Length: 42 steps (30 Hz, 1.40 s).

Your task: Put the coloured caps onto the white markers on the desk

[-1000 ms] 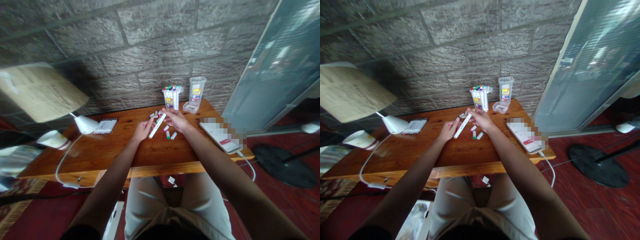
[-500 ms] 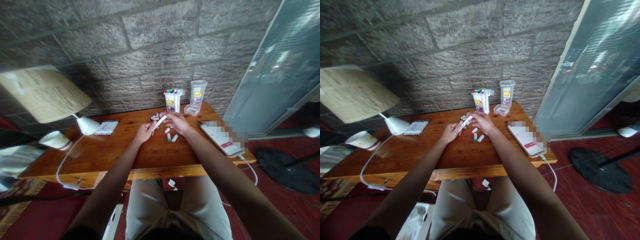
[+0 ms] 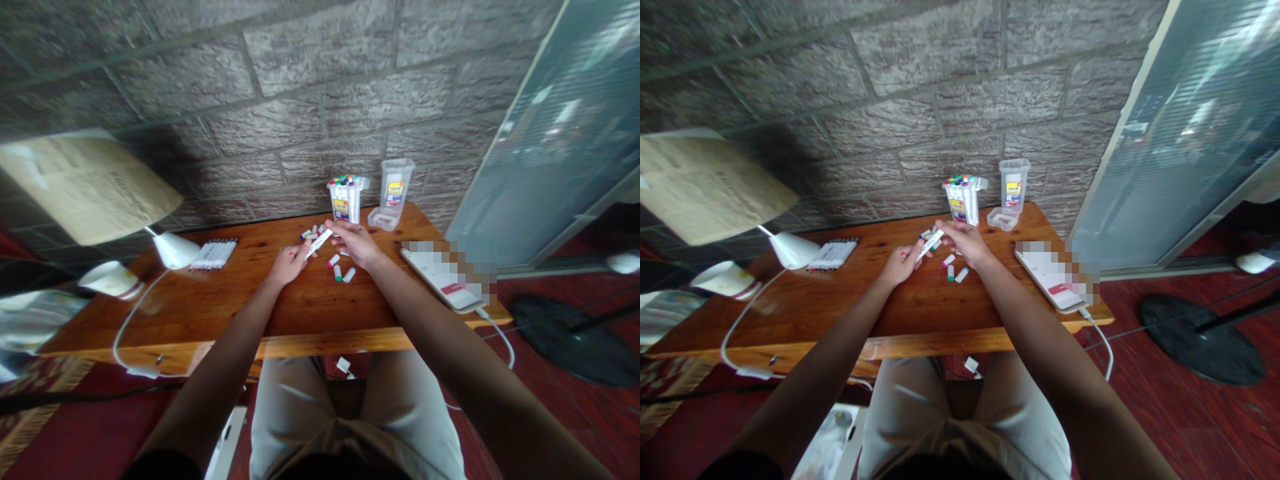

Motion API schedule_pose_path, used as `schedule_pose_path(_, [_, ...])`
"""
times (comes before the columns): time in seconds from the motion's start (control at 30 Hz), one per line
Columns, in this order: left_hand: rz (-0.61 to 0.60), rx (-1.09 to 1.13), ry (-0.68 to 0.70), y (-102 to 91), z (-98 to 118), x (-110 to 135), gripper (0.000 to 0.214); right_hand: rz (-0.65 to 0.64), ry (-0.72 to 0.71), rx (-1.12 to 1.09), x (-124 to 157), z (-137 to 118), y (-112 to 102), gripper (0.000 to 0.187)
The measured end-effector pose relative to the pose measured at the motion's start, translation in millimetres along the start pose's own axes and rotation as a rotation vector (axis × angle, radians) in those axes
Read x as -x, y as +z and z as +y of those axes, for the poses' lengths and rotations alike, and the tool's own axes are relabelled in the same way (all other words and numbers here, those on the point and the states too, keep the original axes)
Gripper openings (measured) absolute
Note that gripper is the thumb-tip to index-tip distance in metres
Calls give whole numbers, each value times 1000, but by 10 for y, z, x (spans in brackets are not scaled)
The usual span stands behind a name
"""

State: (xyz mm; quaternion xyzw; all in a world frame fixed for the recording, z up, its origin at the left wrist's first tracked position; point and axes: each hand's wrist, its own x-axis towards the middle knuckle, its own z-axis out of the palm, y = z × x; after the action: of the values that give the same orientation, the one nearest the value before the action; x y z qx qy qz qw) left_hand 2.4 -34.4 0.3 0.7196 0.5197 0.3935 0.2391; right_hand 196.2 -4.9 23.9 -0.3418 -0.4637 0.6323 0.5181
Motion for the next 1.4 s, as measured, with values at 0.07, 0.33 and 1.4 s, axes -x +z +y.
schedule_pose_path(0.07, [-2, 1, -1, -1, -3, 1, 68, 5, -3, 4, 0, 4, -1, 37])
schedule_pose_path(0.33, [-19, -15, 13, -14, -3, -1, 66, 20, 13, -80, -9, -20, -5, 34])
schedule_pose_path(1.4, [-13, -28, 70, -3, 6, 36, 68, 397, -587, 650, -544, -1320, -661, 62])
